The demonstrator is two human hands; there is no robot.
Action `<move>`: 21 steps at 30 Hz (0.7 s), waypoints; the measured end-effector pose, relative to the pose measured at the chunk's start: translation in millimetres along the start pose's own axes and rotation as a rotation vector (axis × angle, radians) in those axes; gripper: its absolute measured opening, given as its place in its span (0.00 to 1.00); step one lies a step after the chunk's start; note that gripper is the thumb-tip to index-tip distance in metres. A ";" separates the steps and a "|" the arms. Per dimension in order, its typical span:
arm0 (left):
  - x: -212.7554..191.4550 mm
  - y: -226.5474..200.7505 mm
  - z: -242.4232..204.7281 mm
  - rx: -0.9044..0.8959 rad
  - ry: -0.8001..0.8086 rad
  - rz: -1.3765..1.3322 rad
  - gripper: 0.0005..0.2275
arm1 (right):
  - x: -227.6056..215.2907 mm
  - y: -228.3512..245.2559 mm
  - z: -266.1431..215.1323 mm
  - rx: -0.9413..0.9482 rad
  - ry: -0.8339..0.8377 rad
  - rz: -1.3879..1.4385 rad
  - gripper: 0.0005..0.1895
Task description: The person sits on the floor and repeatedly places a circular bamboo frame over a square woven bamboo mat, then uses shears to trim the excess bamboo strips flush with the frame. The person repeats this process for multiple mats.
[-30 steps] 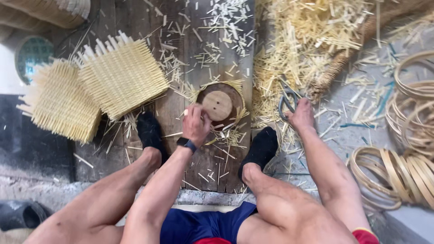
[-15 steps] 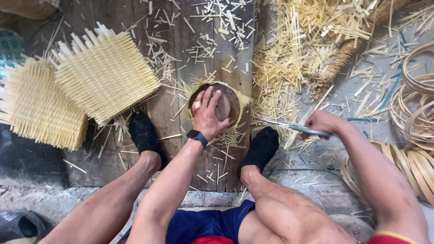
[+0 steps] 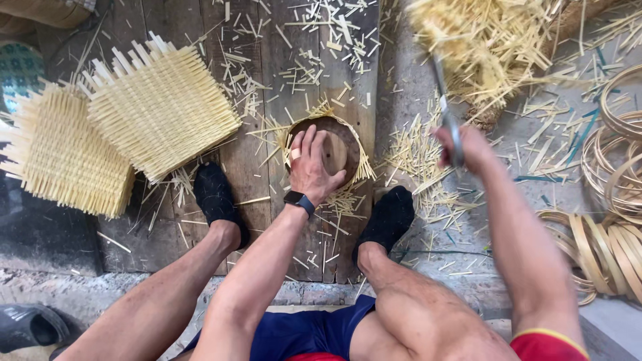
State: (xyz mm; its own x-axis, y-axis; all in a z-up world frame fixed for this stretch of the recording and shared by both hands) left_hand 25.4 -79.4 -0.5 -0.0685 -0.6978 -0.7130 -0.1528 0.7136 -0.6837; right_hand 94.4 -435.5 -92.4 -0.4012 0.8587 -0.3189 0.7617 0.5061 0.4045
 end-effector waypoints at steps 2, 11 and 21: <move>-0.5 -1.7 -1.1 0.044 -0.052 0.033 0.42 | 32.6 -7.0 -41.4 -0.021 0.003 0.002 0.22; 7.5 -2.3 -4.5 0.068 0.006 0.139 0.40 | 147.8 21.8 -136.9 -0.205 0.077 0.253 0.20; -10.3 -20.1 -6.8 0.144 0.004 0.167 0.39 | 102.3 -9.0 -107.3 -0.324 -0.081 -0.176 0.25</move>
State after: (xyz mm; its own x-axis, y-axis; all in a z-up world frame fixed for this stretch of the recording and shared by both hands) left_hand 22.5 -86.9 21.6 -0.0850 -0.5691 -0.8179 0.0035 0.8207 -0.5714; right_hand -8.1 -343.6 -36.7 -0.4602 0.7539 -0.4690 0.4789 0.6556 0.5839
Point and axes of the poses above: each hand's wrist, its own z-axis towards the middle knuckle, its own x-axis out of the palm, y = z × x, the point moved 9 cm from there along z, towards the middle knuckle, and after that the axes turned 6 degrees about -z, right-handed, at the moved point
